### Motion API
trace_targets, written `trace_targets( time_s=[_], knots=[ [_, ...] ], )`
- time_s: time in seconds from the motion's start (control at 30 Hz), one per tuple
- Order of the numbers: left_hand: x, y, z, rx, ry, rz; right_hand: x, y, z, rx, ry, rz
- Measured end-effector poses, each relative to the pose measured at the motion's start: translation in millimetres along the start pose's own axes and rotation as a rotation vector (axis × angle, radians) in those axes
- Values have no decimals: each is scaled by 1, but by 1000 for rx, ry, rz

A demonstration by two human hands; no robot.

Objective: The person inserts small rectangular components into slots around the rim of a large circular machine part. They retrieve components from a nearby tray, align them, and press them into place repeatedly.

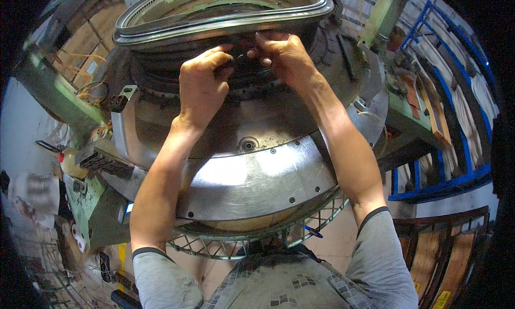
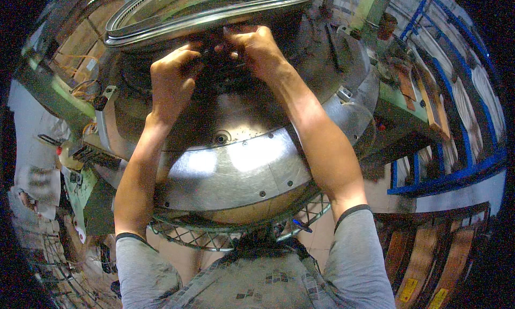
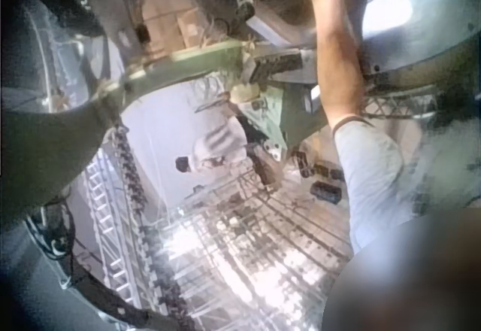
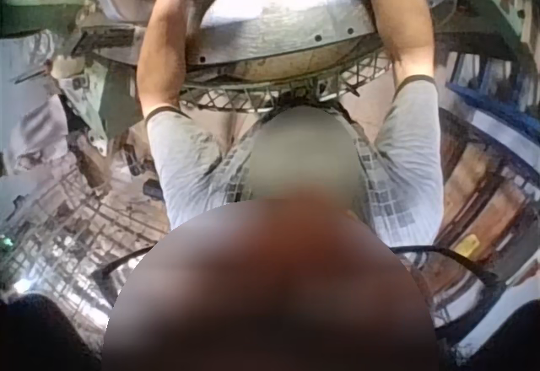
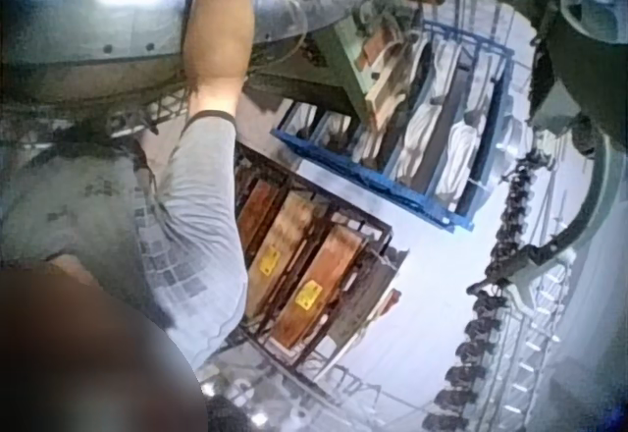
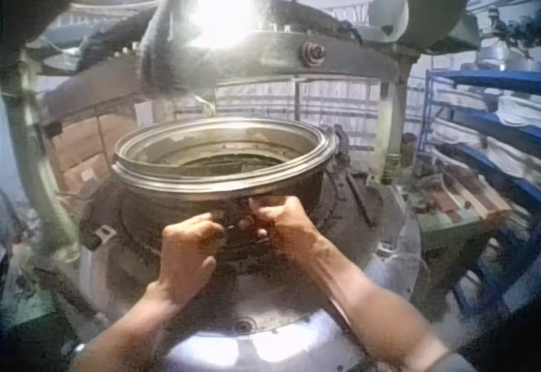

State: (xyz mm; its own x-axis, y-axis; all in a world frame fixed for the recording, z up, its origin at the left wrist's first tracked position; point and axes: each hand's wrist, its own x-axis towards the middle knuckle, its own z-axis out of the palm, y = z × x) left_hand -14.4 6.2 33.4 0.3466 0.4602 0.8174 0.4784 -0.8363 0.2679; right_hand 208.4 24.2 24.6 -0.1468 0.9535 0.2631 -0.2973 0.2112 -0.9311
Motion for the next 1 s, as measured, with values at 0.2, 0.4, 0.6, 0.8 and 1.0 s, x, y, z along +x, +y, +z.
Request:
trace_targets(
  time_s=[0.2,0.4,0.6,0.8,1.0],
  knots=[
    [-1,3,-2,-88,35,-16,-6,-11,-4,-163,105,99],
    [-5,1,3,-389,72,-165,5,11,-20,-167,87,-69],
    [-4,-4,14,-934,80,-624,-12,11,-34,-1043,53,-146],
    [13,0,38,-1126,-110,-923,-35,12,-2,-763,-3,-251],
    [6,7,69,-1204,-21,-950,-33,9,-19,-776,-13,-156]
  ],
)
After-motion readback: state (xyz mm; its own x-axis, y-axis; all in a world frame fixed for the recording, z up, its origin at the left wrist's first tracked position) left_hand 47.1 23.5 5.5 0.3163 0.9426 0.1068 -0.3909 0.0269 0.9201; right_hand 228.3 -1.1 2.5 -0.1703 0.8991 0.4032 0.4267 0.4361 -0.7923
